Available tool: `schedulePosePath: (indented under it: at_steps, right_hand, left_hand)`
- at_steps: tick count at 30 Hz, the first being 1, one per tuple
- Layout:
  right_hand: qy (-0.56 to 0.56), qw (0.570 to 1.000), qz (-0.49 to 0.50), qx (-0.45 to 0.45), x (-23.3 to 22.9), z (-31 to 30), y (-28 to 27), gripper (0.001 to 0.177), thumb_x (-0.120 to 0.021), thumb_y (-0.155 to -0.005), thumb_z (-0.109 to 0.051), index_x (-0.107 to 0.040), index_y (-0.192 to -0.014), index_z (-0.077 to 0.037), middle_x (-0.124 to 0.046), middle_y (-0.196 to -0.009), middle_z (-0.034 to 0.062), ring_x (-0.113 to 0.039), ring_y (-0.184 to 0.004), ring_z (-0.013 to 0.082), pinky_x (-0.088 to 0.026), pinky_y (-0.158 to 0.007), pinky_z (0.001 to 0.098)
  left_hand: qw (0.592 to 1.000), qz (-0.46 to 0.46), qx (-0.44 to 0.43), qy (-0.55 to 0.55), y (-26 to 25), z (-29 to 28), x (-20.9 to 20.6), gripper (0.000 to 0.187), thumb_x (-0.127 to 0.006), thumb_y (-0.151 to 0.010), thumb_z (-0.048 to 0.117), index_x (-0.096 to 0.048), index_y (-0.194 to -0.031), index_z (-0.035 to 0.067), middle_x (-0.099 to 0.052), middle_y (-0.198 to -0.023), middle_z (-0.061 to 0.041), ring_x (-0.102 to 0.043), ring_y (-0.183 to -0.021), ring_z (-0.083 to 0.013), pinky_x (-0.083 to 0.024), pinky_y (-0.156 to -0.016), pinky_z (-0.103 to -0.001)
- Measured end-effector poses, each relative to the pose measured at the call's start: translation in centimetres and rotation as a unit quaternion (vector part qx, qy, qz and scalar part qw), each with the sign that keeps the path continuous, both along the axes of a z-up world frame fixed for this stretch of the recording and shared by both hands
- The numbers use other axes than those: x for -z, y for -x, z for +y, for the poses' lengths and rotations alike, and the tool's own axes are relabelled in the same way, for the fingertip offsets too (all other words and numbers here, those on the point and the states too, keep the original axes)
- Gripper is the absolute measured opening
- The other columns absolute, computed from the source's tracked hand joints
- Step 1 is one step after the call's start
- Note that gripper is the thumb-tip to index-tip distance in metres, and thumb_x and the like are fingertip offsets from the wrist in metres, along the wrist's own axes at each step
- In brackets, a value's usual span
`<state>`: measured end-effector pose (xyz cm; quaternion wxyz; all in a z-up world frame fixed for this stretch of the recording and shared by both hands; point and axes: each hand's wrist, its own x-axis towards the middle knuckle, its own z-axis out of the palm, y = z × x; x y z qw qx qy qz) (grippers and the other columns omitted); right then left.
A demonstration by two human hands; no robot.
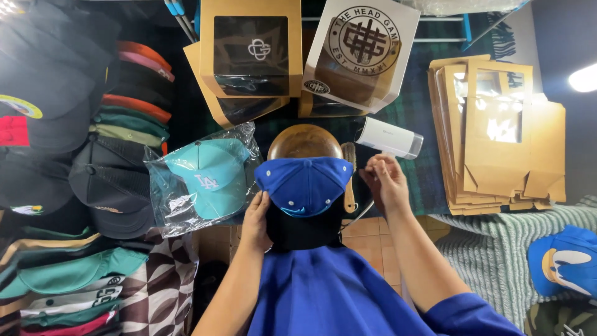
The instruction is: Cleaning and shaping baseball caps using a brush and a hair dryer on a wooden head form.
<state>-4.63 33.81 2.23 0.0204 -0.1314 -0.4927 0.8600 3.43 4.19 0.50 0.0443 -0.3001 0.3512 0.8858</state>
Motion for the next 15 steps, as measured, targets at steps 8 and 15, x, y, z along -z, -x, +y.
schedulePosePath:
  at_steps: [8,15]
  right_hand:
    - [-0.141,0.986,-0.046,-0.078,4.4,-6.2,-1.9,0.045,-0.049,-0.111,-0.033,-0.045,-0.151,-0.014,-0.051,-0.149,0.0142,-0.048,-0.136,0.0313,-0.045,-0.108,0.0573]
    - [-0.3,0.949,0.101,-0.005,2.1,-7.3,-1.8,0.035,-0.04,-0.115,-0.023,-0.048,-0.146,-0.009,-0.041,-0.158,0.0175,-0.034,-0.149,0.0312,-0.023,-0.123,0.052]
  left_hand:
    - [0.981,-0.024,-0.017,0.191,0.0,1.0,4.3,0.026,-0.075,-0.097,0.03,-0.073,-0.113,0.01,-0.068,-0.095,-0.002,-0.062,-0.093,-0.0128,-0.053,-0.089,-0.031]
    - [0.955,0.022,-0.04,0.292,0.7,0.8,4.3,0.017,-0.074,-0.099,0.021,-0.071,-0.11,0.009,-0.066,-0.088,0.001,-0.059,-0.085,-0.0083,-0.05,-0.082,-0.025]
